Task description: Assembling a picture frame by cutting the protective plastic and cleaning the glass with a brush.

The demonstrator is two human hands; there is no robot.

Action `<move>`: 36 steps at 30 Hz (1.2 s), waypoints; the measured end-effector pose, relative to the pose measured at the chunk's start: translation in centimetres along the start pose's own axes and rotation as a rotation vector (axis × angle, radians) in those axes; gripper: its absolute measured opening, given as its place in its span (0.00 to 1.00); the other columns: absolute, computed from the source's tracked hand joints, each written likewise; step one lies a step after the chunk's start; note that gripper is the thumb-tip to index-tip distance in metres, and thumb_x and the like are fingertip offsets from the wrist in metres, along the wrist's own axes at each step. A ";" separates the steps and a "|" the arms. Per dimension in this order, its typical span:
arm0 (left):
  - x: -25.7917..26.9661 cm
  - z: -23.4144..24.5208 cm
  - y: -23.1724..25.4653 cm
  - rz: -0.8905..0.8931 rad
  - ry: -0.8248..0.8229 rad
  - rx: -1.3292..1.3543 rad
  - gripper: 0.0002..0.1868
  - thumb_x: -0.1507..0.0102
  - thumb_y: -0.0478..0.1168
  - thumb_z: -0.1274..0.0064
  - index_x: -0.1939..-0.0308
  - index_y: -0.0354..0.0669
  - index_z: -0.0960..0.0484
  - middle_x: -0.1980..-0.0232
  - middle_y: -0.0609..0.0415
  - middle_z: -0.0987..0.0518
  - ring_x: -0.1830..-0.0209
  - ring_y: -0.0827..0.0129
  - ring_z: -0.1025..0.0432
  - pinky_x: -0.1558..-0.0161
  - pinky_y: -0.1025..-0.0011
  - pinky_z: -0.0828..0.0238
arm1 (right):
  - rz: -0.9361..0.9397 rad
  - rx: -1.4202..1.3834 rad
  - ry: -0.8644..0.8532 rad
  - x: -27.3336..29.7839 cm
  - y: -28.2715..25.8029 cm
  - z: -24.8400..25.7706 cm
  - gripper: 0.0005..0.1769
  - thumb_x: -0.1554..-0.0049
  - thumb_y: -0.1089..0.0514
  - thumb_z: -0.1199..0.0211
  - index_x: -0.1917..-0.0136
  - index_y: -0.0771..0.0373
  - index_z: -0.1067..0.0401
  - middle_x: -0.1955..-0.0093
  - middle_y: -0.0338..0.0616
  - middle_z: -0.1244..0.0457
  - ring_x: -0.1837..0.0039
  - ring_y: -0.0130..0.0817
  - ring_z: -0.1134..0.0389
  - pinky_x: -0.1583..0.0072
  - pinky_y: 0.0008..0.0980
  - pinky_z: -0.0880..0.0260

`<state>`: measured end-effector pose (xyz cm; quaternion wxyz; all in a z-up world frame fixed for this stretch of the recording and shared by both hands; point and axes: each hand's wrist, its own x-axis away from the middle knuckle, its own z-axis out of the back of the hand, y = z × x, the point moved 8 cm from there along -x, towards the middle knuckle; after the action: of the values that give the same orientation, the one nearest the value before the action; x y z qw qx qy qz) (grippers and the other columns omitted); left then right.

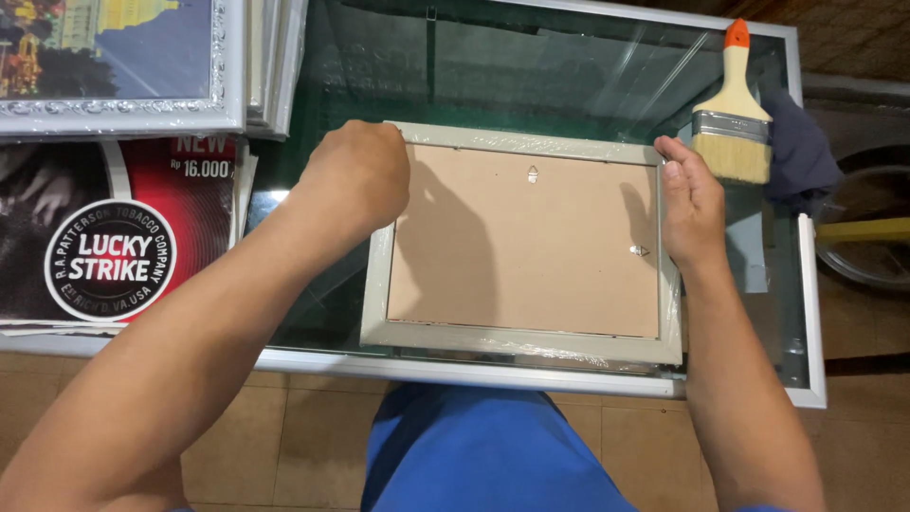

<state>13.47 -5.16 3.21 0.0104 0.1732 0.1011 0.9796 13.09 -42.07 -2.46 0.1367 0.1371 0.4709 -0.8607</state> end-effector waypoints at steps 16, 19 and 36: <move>13.0 -1.0 0.8 -0.033 -0.410 -0.024 0.15 0.36 0.35 0.60 0.53 0.40 0.17 0.57 0.39 0.16 0.59 0.47 0.18 0.53 0.55 0.19 | 0.014 0.025 -0.018 -0.1 -1.4 -0.3 0.19 0.30 0.66 0.53 0.30 0.81 0.36 0.31 0.65 0.38 0.26 0.51 0.41 0.27 0.41 0.45; 14.4 -2.4 0.5 -0.033 -0.516 -0.134 0.14 0.34 0.36 0.58 0.49 0.48 0.19 0.58 0.44 0.15 0.62 0.51 0.17 0.56 0.57 0.19 | -0.016 0.005 -0.015 -0.1 -1.3 -0.3 0.20 0.30 0.65 0.53 0.30 0.81 0.37 0.30 0.66 0.40 0.25 0.51 0.42 0.27 0.42 0.45; -4.5 -4.0 21.3 -0.716 0.381 0.000 0.08 0.41 0.38 0.48 0.69 0.42 0.14 0.66 0.42 0.16 0.74 0.44 0.21 0.72 0.53 0.25 | -0.009 -0.162 0.026 -0.3 1.5 0.3 0.29 0.28 0.49 0.61 0.30 0.79 0.38 0.31 0.63 0.39 0.28 0.49 0.39 0.26 0.41 0.43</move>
<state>16.63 -27.08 2.31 0.3321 -0.0577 0.1551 0.9286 13.87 -43.10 -3.34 0.1374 0.1347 0.5411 -0.8186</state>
